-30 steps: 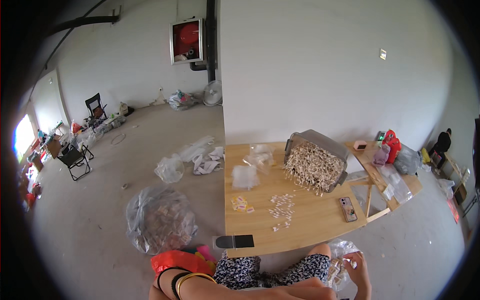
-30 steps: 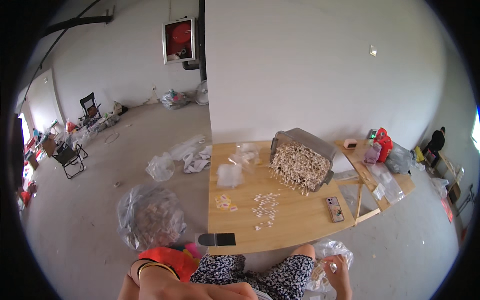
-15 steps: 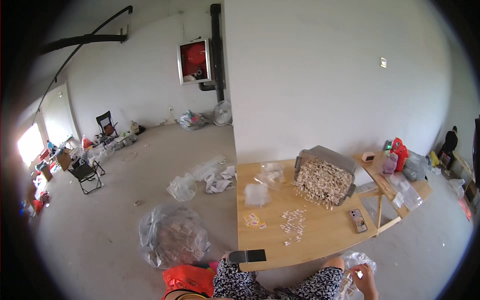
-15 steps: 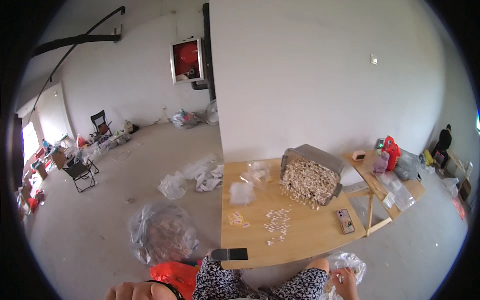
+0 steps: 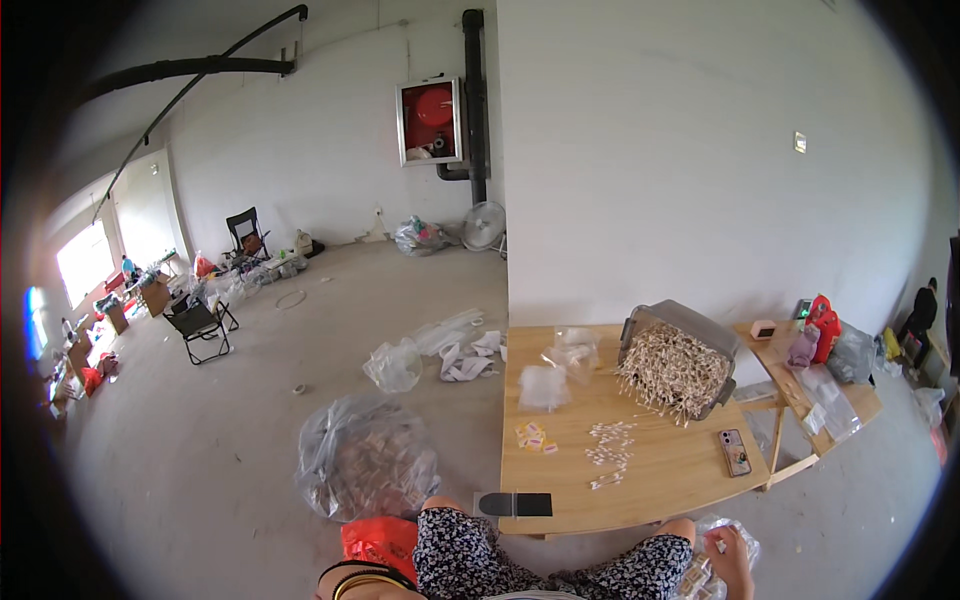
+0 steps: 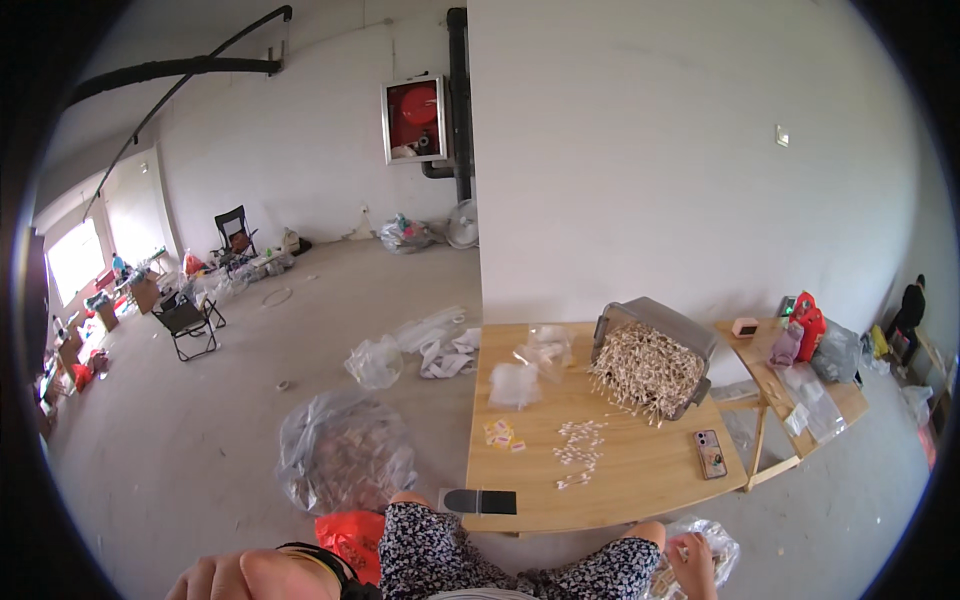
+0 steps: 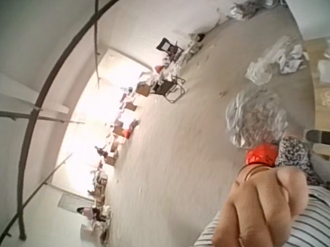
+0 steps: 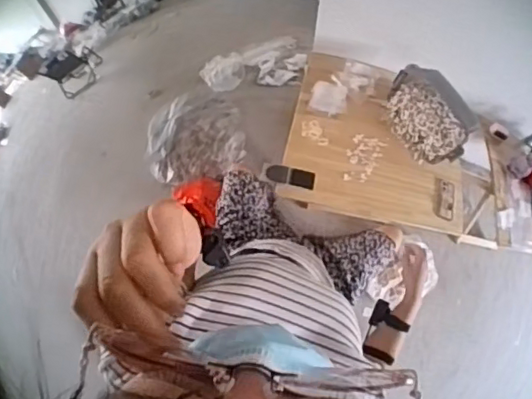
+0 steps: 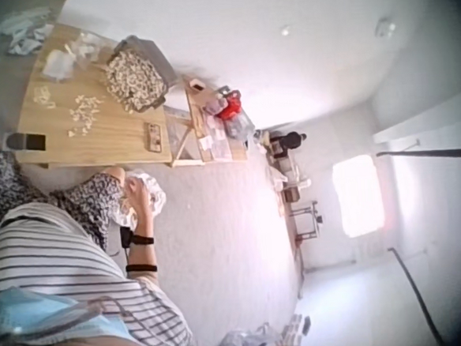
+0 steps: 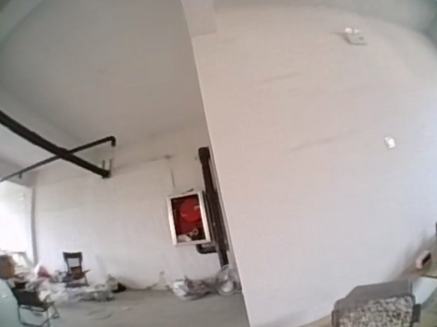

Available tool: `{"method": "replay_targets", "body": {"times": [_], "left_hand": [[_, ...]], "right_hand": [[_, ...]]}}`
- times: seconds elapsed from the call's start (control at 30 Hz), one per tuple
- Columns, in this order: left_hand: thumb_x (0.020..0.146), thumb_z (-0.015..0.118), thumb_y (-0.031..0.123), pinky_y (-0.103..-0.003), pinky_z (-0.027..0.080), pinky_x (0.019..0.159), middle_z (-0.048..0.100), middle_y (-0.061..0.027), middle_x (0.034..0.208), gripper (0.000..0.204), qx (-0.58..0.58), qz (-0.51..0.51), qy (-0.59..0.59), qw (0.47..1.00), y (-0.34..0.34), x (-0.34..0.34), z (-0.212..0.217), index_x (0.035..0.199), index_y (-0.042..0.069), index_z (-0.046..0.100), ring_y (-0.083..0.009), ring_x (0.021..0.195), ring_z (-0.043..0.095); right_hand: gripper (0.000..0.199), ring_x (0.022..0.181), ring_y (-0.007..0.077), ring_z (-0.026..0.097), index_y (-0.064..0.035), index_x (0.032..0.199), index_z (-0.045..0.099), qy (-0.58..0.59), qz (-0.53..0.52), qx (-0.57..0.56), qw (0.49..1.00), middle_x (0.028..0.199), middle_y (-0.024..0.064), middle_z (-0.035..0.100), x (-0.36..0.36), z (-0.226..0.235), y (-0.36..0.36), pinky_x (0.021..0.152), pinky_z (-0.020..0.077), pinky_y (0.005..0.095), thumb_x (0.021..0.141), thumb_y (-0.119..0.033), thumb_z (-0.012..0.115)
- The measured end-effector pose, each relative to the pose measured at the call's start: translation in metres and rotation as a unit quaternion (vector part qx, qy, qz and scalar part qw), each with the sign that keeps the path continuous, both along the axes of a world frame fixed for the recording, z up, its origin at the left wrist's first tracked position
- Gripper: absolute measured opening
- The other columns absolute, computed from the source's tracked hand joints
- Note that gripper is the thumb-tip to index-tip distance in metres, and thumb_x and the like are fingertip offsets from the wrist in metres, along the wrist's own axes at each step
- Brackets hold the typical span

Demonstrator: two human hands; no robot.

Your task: The recorder is sorting cotton swabs and packaging them into small plastic bags.

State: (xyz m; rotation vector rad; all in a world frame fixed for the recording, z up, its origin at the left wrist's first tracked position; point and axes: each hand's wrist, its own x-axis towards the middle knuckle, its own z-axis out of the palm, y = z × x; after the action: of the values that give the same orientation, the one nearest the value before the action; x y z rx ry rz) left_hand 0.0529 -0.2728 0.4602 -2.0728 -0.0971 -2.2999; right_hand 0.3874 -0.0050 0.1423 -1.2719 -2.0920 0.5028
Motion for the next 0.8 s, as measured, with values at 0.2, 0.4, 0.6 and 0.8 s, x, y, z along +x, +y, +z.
{"method": "replay_targets", "body": {"times": [0.2,0.4,0.6,0.8], "left_hand": [[0.089,0.064,0.012,-0.021,0.029,0.057,0.062,0.0117,0.065,0.016,0.083,0.087,0.017,0.993,-0.013,0.005,0.006,0.076,0.021,0.058,-0.0035,0.056,0.051],[0.079,0.071,0.012,-0.020,0.027,0.058,0.057,0.0146,0.063,0.015,0.233,0.049,0.080,0.968,0.005,-0.006,0.026,0.078,0.024,0.061,-0.0018,0.052,0.047],[0.084,0.067,0.019,-0.025,0.028,0.066,0.051,0.0153,0.060,0.011,0.119,0.189,0.035,0.974,-0.008,-0.018,0.006,0.081,0.026,0.059,-0.0016,0.052,0.045],[0.086,0.069,0.030,-0.029,0.028,0.069,0.045,0.0118,0.063,0.013,0.165,0.167,-0.159,0.959,0.040,-0.026,-0.011,0.084,0.026,0.056,-0.0034,0.058,0.046]], "right_hand": [[0.003,0.077,0.0250,0.062,-0.0021,0.085,0.065,0.041,0.022,0.089,0.995,0.083,0.0107,0.063,0.005,-0.003,0.019,0.069,0.0491,0.0362,0.081,-0.002,0.065],[0.004,0.077,0.0256,0.063,-0.0013,0.086,0.065,0.057,0.011,0.050,0.997,0.082,0.0116,0.063,-0.002,0.012,0.016,0.072,0.0492,0.0354,0.082,-0.002,0.064],[0.007,0.085,0.0315,0.064,-0.0033,0.086,0.067,0.040,-0.007,0.046,0.998,0.083,0.0132,0.066,-0.019,0.015,0.017,0.075,0.0500,0.0406,0.080,-0.006,0.067],[0.010,0.089,0.0340,0.064,-0.0050,0.090,0.069,0.018,0.035,-0.010,0.999,0.090,0.0135,0.066,-0.050,0.029,0.018,0.079,0.0505,0.0413,0.082,-0.010,0.068]]}}
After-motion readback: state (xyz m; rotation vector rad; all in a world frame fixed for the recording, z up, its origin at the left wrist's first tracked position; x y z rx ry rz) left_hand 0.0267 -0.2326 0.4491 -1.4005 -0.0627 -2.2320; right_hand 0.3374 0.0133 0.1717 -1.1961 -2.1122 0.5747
